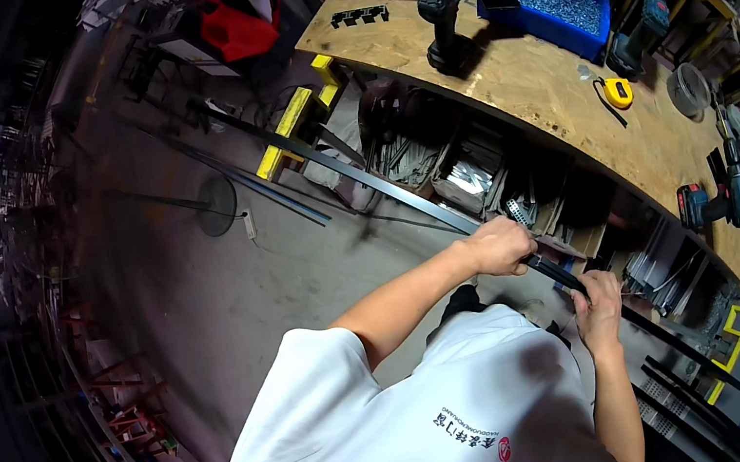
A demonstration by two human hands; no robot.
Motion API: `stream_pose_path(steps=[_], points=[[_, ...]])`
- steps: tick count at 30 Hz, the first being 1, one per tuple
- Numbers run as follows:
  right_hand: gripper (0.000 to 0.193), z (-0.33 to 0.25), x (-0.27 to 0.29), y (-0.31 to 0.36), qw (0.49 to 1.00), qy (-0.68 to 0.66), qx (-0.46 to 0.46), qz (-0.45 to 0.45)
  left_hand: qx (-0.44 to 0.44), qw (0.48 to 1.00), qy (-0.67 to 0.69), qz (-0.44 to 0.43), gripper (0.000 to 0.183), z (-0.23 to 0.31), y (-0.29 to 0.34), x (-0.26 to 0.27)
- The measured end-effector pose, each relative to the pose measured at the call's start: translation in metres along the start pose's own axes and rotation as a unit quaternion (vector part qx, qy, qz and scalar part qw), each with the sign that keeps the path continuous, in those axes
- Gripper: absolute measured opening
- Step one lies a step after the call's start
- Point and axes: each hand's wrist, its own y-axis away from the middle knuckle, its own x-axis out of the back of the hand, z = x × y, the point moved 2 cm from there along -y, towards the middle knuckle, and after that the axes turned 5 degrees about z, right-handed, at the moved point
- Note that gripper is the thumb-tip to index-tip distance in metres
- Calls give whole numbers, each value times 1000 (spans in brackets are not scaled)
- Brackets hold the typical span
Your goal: The person uses a power drill to drive screws into long black metal frames on a workbench, then wipes down the metal surfaces with a cloth.
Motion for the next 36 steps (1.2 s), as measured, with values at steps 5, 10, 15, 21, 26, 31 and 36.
stream_pose_path(steps=[5, 10, 15, 21, 26, 31, 36], points=[[34, 1, 1, -1, 1000, 7, 2, -12, 0, 1000, -27, -7, 25, -3, 9, -5], [33, 5, 5, -3, 1000, 8, 23, 8, -74, 996, -35, 34, 18, -11, 12, 1], [31, 3, 1, -6, 999, -11, 30, -16, -7, 995, -82, 48, 20, -14, 41, 25], [30, 10, -7, -1, 1000, -8, 5, 19, -3, 996, 32, 81, 47, 16, 20, 30], [27, 7, -8, 2, 999, -10, -18, 26, -1, 995, 44, 88, 42, 26, 9, 15], [32, 9, -7, 6, 999, -7, -36, 38, 2, 993, 69, 99, 30, 25, 3, 7], [45, 42, 21, 26, 997, -7, -52, 51, -8, 992, 71, 104, 28, 23, 2, 6]])
